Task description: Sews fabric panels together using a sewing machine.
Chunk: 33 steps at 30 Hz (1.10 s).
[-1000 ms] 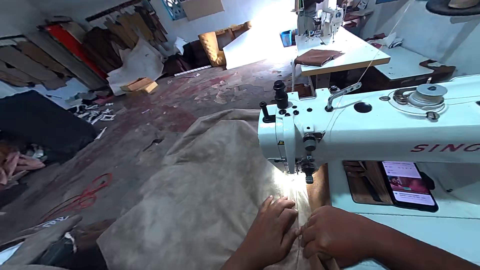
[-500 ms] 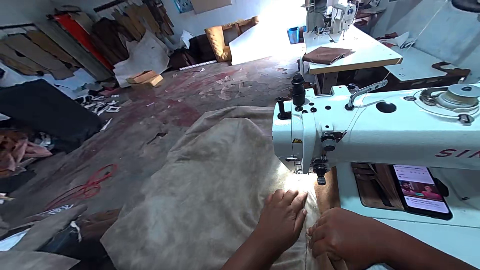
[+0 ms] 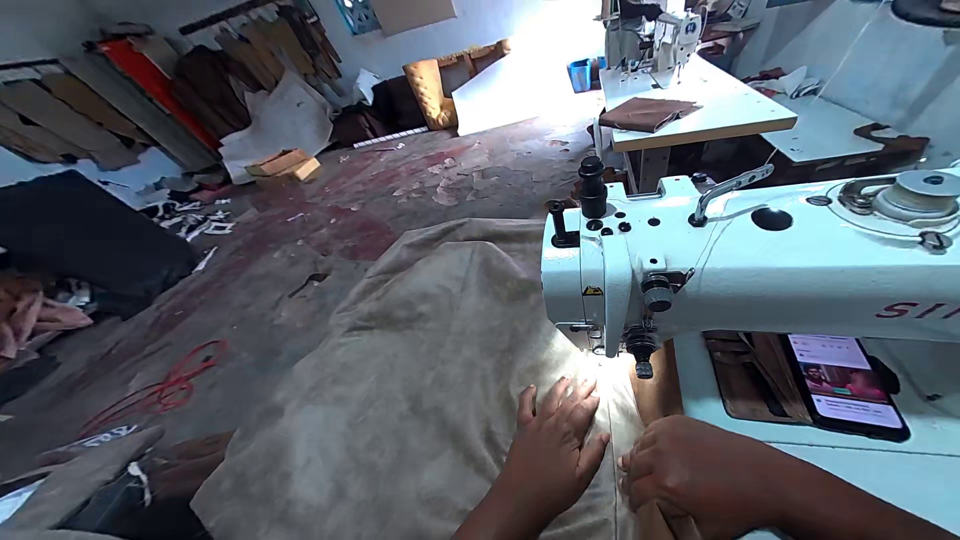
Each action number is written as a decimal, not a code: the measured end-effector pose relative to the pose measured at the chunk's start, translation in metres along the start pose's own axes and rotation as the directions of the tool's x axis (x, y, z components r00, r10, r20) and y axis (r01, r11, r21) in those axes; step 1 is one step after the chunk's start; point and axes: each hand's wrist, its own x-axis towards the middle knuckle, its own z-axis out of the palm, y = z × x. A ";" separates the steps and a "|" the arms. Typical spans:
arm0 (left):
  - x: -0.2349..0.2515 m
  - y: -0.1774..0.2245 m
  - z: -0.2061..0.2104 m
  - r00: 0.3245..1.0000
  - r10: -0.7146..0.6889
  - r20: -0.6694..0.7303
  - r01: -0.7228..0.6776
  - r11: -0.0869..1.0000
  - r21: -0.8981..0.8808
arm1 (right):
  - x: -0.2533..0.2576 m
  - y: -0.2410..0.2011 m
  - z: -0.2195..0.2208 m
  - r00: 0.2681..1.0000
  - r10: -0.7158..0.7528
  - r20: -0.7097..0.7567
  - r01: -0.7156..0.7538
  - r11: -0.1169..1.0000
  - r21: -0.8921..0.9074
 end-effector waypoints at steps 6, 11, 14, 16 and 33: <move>0.020 -0.007 -0.006 0.998 -0.019 0.062 0.019 1.000 -0.011 | -0.003 0.010 -0.003 0.999 0.045 0.006 -0.045 0.999 0.017; 0.033 -0.014 -0.007 0.997 0.001 0.073 0.002 0.999 -0.040 | -0.004 0.019 -0.006 0.995 0.097 -0.004 -0.096 0.995 0.040; 0.042 -0.015 -0.011 0.995 -0.002 0.104 0.007 0.999 -0.044 | -0.004 0.023 -0.008 0.991 0.131 0.000 -0.131 0.989 0.066; 0.047 -0.016 -0.013 0.992 -0.010 0.128 0.015 0.999 -0.037 | -0.005 0.026 -0.010 0.988 0.154 0.001 -0.154 0.985 0.082; 0.078 -0.019 -0.022 0.977 -0.075 0.197 0.066 0.997 0.050 | -0.009 0.033 -0.012 0.978 0.198 -0.065 -0.191 0.976 0.104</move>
